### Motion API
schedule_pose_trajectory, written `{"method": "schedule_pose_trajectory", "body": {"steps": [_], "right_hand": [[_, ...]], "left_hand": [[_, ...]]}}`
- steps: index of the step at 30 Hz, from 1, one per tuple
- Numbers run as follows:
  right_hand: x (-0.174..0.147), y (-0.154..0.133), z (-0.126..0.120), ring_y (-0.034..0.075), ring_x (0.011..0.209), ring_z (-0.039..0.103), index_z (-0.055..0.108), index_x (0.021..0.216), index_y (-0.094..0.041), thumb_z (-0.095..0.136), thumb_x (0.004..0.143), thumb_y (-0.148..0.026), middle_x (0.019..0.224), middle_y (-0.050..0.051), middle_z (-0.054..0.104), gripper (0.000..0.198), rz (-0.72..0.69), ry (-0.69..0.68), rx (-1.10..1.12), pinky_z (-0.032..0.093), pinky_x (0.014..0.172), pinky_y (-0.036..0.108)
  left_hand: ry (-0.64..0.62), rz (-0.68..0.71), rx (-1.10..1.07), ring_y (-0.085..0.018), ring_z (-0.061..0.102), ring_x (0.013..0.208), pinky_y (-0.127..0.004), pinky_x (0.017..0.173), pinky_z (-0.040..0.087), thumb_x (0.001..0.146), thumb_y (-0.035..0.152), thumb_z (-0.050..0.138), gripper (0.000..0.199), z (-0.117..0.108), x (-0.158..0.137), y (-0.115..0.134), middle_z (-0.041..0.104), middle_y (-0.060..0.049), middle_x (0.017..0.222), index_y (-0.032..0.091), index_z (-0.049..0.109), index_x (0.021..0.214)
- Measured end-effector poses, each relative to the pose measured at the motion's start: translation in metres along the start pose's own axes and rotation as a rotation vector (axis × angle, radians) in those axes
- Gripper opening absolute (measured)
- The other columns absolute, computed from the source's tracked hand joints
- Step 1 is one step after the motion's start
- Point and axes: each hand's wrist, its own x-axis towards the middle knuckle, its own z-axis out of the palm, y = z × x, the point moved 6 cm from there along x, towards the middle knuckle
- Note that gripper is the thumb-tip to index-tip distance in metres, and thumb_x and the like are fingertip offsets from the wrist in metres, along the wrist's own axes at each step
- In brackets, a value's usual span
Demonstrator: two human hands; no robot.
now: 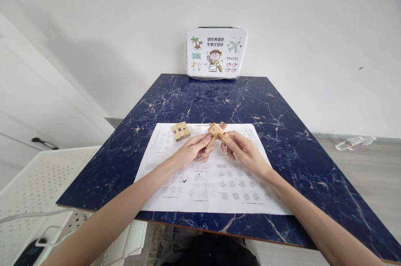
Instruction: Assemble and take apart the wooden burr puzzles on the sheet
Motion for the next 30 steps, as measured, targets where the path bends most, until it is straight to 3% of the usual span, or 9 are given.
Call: {"method": "schedule_pose_trajectory", "body": {"steps": [4,8,14,19,26,30], "right_hand": [[0.0004,-0.0004,0.0006,0.013,0.055,0.044,0.061,0.110,-0.023,0.051,0.108,-0.054,0.080,0.000,0.061,0.033,0.007,0.004,-0.001,0.037,0.053,0.031],[-0.0011,-0.0014,-0.0014,0.014,0.058,0.044,0.060,0.108,-0.023,0.052,0.107,-0.056,0.079,0.000,0.060,0.034,0.000,0.074,-0.051,0.037,0.056,0.031],[-0.0019,0.0023,0.0007,0.014,0.058,0.042,0.060,0.101,-0.023,0.053,0.107,-0.056,0.078,0.000,0.060,0.034,0.038,-0.015,-0.017,0.034,0.054,0.031],[-0.0017,0.0014,-0.0016,0.014,0.058,0.040,0.060,0.103,-0.024,0.052,0.107,-0.057,0.080,0.001,0.061,0.035,0.027,-0.034,-0.007,0.033,0.054,0.031],[-0.0024,-0.0043,-0.0041,0.017,0.070,0.049,0.061,0.103,-0.024,0.047,0.110,-0.051,0.082,0.002,0.061,0.032,-0.067,-0.078,-0.115,0.037,0.063,0.032],[-0.0042,-0.0052,-0.0059,0.017,0.069,0.049,0.060,0.094,-0.023,0.047,0.110,-0.052,0.081,0.002,0.061,0.035,-0.054,0.003,-0.198,0.038,0.065,0.033]], "left_hand": [[-0.011,-0.011,-0.017,-0.005,0.020,0.046,-0.021,0.048,0.035,0.110,0.038,0.050,0.028,-0.0006,0.0005,-0.0027,0.043,0.006,0.071,0.017,0.058,0.093],[-0.018,0.001,-0.007,-0.005,0.020,0.046,-0.021,0.047,0.036,0.110,0.039,0.049,0.033,-0.0001,0.0006,-0.0026,0.042,0.006,0.068,0.017,0.056,0.087],[-0.066,-0.052,-0.012,-0.007,0.021,0.048,-0.021,0.048,0.036,0.109,0.039,0.050,0.030,0.0015,-0.0023,-0.0044,0.039,0.006,0.067,0.018,0.056,0.089],[-0.031,-0.046,-0.046,-0.007,0.019,0.047,-0.020,0.046,0.035,0.109,0.037,0.050,0.028,-0.0010,-0.0016,-0.0052,0.039,0.006,0.067,0.017,0.058,0.091],[-0.064,-0.071,-0.058,-0.006,0.020,0.047,-0.022,0.050,0.037,0.110,0.035,0.048,0.028,-0.0007,-0.0028,-0.0075,0.042,0.006,0.068,0.016,0.060,0.093],[-0.044,-0.045,-0.008,-0.007,0.026,0.051,-0.023,0.054,0.038,0.110,0.037,0.049,0.029,-0.0019,-0.0042,-0.0053,0.042,0.005,0.069,0.016,0.060,0.093]]}}
